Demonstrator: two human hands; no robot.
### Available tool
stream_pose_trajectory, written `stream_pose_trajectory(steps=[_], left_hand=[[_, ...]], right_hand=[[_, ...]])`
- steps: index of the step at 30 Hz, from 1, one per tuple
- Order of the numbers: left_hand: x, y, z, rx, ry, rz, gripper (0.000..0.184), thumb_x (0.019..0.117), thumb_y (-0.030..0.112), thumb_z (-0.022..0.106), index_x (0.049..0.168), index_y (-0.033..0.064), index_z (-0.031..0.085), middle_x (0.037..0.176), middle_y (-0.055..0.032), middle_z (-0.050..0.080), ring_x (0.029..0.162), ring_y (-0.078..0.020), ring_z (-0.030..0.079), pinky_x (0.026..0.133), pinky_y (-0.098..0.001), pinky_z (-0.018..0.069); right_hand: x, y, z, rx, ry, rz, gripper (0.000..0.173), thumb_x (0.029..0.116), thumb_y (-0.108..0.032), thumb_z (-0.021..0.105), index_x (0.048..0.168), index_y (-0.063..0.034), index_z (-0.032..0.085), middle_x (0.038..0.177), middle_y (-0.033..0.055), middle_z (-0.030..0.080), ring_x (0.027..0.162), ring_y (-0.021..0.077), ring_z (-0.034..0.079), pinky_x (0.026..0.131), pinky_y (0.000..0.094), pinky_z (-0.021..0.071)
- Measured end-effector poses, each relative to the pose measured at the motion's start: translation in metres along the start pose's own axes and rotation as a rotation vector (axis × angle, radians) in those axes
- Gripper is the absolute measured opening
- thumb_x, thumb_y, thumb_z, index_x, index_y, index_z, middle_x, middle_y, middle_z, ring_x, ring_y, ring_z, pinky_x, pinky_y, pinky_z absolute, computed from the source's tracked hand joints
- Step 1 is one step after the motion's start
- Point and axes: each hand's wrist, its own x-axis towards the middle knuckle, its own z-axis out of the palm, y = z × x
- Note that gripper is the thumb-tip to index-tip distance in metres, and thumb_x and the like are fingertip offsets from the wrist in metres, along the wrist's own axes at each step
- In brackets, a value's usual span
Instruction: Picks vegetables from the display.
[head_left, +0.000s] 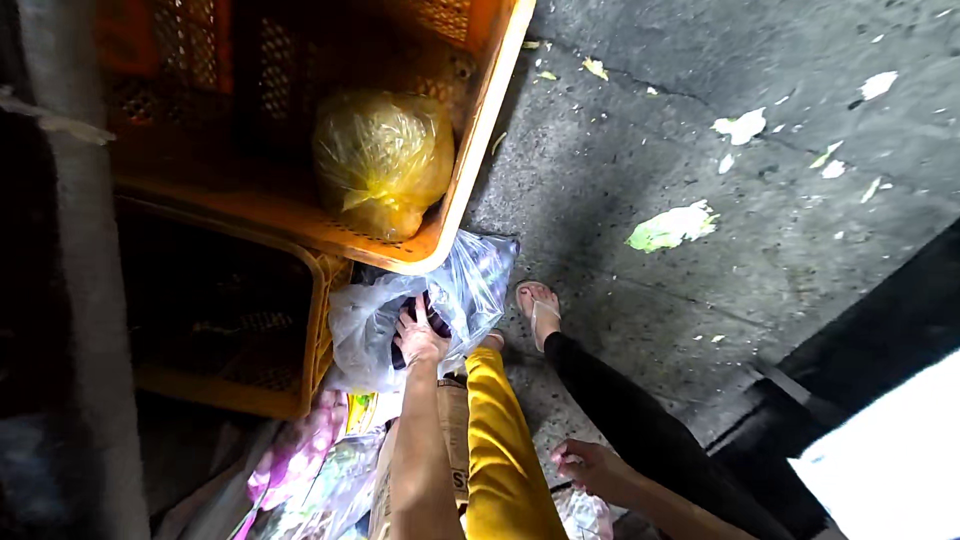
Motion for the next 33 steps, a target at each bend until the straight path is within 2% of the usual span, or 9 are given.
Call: stream_pose_trajectory(steps=[2,5,7,11,17,23,27,29,33], left_hand=[[-0.006,-0.005,-0.003,-0.067,0.006,-0.035,0.123,0.068,0.045,0.089,0.165,0.0243,0.017,0.16,-0.0249,0.033,0.144,-0.0432,0.041,0.109,-0.057,0.0455],[-0.006,-0.031,-0.002,-0.15,-0.072,-0.021,0.115,0.0683,0.051,0.09,0.158,0.006,0.034,0.157,-0.0268,0.039,0.143,-0.0406,0.043,0.115,-0.0529,0.0408],[0.002,-0.044,0.003,-0.171,-0.141,-0.021,0.115,0.069,0.048,0.091,0.158,0.005,0.032,0.158,-0.0262,0.037,0.144,-0.0402,0.042,0.117,-0.0538,0.0383],[0.012,-0.037,-0.002,-0.202,-0.305,-0.013,0.109,0.0747,0.04,0.088,0.158,0.0019,0.028,0.144,-0.0279,0.054,0.132,-0.041,0.056,0.109,-0.0582,0.0446],[-0.011,-0.037,-0.035,-0.234,-0.367,0.039,0.085,0.0823,0.035,0.082,0.15,0.0007,0.043,0.138,-0.0251,0.059,0.13,-0.0383,0.057,0.109,-0.0575,0.045],[-0.114,-0.087,-0.098,-0.439,-0.297,0.019,0.086,0.0742,0.024,0.087,0.147,0.0043,0.046,0.124,-0.0236,0.066,0.116,-0.0375,0.065,0.098,-0.0589,0.0515],[-0.21,-0.097,-0.133,-0.372,-0.217,-0.025,0.097,0.0733,0.032,0.089,0.153,0.0073,0.038,0.128,-0.0238,0.065,0.118,-0.0404,0.064,0.099,-0.0619,0.0505],[-0.252,-0.095,-0.143,-0.342,-0.154,-0.042,0.096,0.073,0.037,0.088,0.151,0.0086,0.04,0.123,-0.0223,0.068,0.114,-0.0401,0.066,0.097,-0.0626,0.0513],[-0.333,-0.109,-0.147,-0.654,-0.105,0.09,0.096,0.068,0.027,0.089,0.149,0.0034,0.043,0.12,-0.0211,0.068,0.112,-0.0335,0.067,0.097,-0.0559,0.0531]], right_hand=[[0.006,0.007,0.001,0.008,0.02,-0.033,0.029,0.1047,-0.019,0.057,0.129,-0.0037,0.064,0.118,0.0156,0.072,0.094,0.0251,0.072,0.087,0.0434,0.0579],[0.001,0.0,-0.002,0.043,-0.001,-0.009,0.031,0.1057,-0.018,0.056,0.132,-0.0025,0.062,0.12,0.017,0.07,0.095,0.0257,0.071,0.088,0.0436,0.0572],[-0.001,-0.003,-0.002,0.043,-0.001,-0.004,0.031,0.1051,-0.018,0.057,0.131,-0.0029,0.062,0.119,0.0168,0.071,0.093,0.0253,0.071,0.087,0.0437,0.0568],[0.004,0.002,-0.002,0.054,0.031,-0.029,0.03,0.1051,-0.017,0.057,0.13,-0.0013,0.064,0.117,0.0179,0.072,0.095,0.0273,0.073,0.088,0.0451,0.0582],[0.008,-0.004,-0.004,0.061,0.037,-0.015,0.031,0.106,-0.018,0.056,0.131,-0.0008,0.062,0.118,0.0186,0.071,0.096,0.0276,0.071,0.088,0.045,0.0574],[-0.034,-0.059,-0.012,0.07,0.092,-0.07,0.033,0.1076,-0.013,0.052,0.136,0.0042,0.058,0.127,0.0249,0.065,0.109,0.0335,0.067,0.098,0.0469,0.0533],[-0.09,-0.123,0.004,0.014,0.139,-0.369,0.033,0.106,-0.011,0.054,0.136,0.0037,0.058,0.122,0.0221,0.067,0.101,0.0269,0.069,0.091,0.0428,0.0561],[-0.124,-0.161,0.018,-0.018,0.153,-0.522,0.043,0.1026,-0.015,0.061,0.142,0.0009,0.053,0.131,0.0197,0.064,0.109,0.0261,0.068,0.096,0.0413,0.0569],[-0.179,-0.193,0.046,0.049,0.25,-0.694,0.079,0.0902,-0.029,0.077,0.153,0.0009,0.039,0.145,0.0221,0.053,0.12,0.0287,0.062,0.095,0.0401,0.0559]])
